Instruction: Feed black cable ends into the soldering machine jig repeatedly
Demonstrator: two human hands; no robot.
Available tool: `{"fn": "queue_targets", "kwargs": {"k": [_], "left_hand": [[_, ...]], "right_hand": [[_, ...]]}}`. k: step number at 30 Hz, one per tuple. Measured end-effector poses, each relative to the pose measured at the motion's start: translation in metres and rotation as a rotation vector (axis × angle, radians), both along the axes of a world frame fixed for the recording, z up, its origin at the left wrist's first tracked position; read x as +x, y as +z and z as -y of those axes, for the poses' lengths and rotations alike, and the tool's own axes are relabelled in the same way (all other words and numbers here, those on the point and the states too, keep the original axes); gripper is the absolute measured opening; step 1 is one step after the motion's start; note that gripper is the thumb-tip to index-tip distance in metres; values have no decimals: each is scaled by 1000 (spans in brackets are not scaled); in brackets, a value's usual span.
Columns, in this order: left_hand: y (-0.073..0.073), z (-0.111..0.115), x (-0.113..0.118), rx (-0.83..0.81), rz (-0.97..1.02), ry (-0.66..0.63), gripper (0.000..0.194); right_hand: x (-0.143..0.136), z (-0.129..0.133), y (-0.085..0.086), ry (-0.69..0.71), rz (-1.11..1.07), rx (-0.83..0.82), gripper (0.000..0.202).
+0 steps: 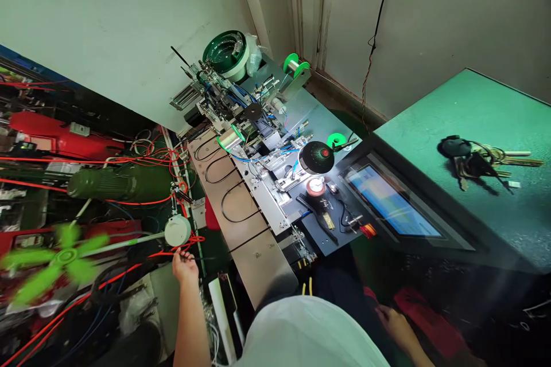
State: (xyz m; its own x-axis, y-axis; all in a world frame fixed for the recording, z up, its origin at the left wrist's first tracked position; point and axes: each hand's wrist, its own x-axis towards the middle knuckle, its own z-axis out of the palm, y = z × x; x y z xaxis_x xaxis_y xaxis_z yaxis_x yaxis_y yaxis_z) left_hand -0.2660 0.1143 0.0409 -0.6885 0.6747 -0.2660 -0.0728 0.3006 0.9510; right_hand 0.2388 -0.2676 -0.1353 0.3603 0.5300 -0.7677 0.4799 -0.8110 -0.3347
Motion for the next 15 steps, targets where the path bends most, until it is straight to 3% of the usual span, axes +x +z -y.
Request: {"fn": "queue_targets", "kwargs": {"k": [4,9,12,15], "left_hand": [[-1,-9,13,29,-52,56,30],[2,-12,29,23,-161,-57,44],[1,-2,42,22,-270,-163,52],[-6,25,61,-14,-395,-306,53]], "right_hand": [[0,0,-1,-28,-107,-24,31],[-1,-4,2,-102,-172,-31,26],[-3,-11,5,-152,-191,-28,23],[-6,-25,7,-209,-209,-54,27]]}}
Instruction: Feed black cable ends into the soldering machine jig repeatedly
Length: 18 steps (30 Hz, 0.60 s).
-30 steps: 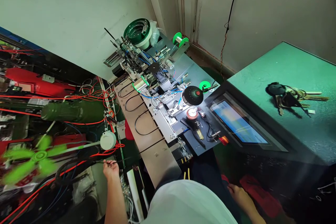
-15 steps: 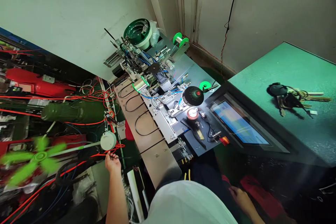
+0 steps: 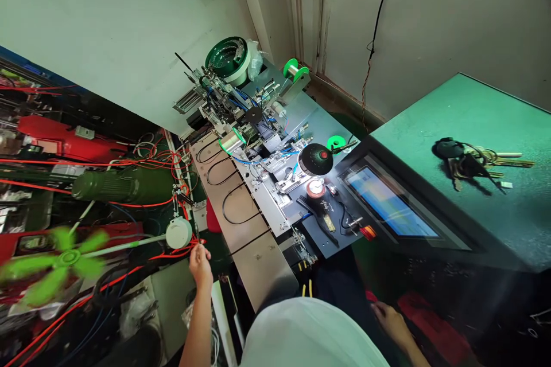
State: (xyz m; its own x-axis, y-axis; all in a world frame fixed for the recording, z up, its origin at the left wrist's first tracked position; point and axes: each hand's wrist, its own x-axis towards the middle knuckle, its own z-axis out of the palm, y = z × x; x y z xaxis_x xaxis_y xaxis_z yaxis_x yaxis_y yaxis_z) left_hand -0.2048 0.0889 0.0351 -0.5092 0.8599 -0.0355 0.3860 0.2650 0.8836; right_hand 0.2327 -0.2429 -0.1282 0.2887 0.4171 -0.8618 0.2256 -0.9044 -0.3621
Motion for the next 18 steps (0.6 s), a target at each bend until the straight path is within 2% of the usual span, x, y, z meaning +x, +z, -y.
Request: {"fn": "queue_targets", "kwargs": {"k": [5,9,12,14,18], "left_hand": [[-25,73,38,-145,-187,-232,49],[-53,116,59,-216,-278,-377,50],[-75,126,66,-214,-335,-424,50],[-90,125,68,-200,-365,-436,50],[-113,121,73,-154,-411,-436,51]], "right_hand": [[-7,-33,-5,-32,-26,-36,44],[-18,-55,-15,43,-1,-51,38],[-26,-61,-19,92,17,-53,33],[-28,-56,-14,109,32,-31,32],[-16,-19,15,144,32,40,26]]}}
